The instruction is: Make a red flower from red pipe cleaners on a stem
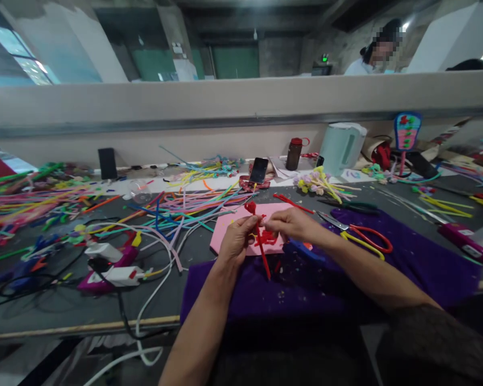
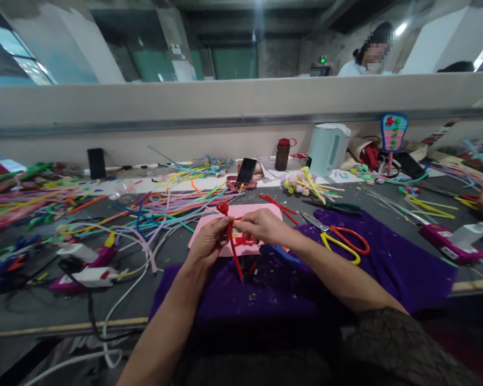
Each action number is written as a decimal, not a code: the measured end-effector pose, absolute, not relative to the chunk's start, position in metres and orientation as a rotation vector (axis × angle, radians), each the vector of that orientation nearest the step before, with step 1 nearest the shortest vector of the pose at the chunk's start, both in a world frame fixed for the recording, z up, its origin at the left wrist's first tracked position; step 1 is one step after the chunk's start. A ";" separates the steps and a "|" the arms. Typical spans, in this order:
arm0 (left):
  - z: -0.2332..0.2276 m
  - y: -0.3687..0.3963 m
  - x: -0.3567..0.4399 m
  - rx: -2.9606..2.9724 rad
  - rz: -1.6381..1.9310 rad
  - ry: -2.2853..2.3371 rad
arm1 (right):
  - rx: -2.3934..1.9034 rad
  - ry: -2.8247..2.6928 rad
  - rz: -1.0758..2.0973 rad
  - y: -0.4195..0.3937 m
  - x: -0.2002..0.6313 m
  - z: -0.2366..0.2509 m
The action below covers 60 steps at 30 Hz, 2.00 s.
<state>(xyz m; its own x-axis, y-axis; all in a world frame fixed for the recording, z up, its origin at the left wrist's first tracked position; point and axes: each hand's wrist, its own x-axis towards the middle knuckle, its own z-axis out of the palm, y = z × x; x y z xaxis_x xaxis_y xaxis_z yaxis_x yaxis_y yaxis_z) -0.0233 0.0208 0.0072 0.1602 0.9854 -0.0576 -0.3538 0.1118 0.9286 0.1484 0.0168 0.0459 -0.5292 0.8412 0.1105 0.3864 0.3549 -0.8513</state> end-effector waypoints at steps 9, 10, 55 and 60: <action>0.013 0.017 -0.019 0.935 1.121 0.824 | -1.721 -2.416 0.183 -0.027 0.214 0.013; 0.013 0.017 -0.019 0.933 1.117 0.826 | -1.754 -2.435 0.134 -0.031 0.213 0.007; 0.005 0.016 -0.017 1.054 0.947 0.839 | -0.815 -1.588 0.990 -0.052 0.179 -0.009; 0.004 0.016 -0.016 1.083 0.939 0.842 | -0.820 -1.582 0.971 -0.050 0.179 -0.013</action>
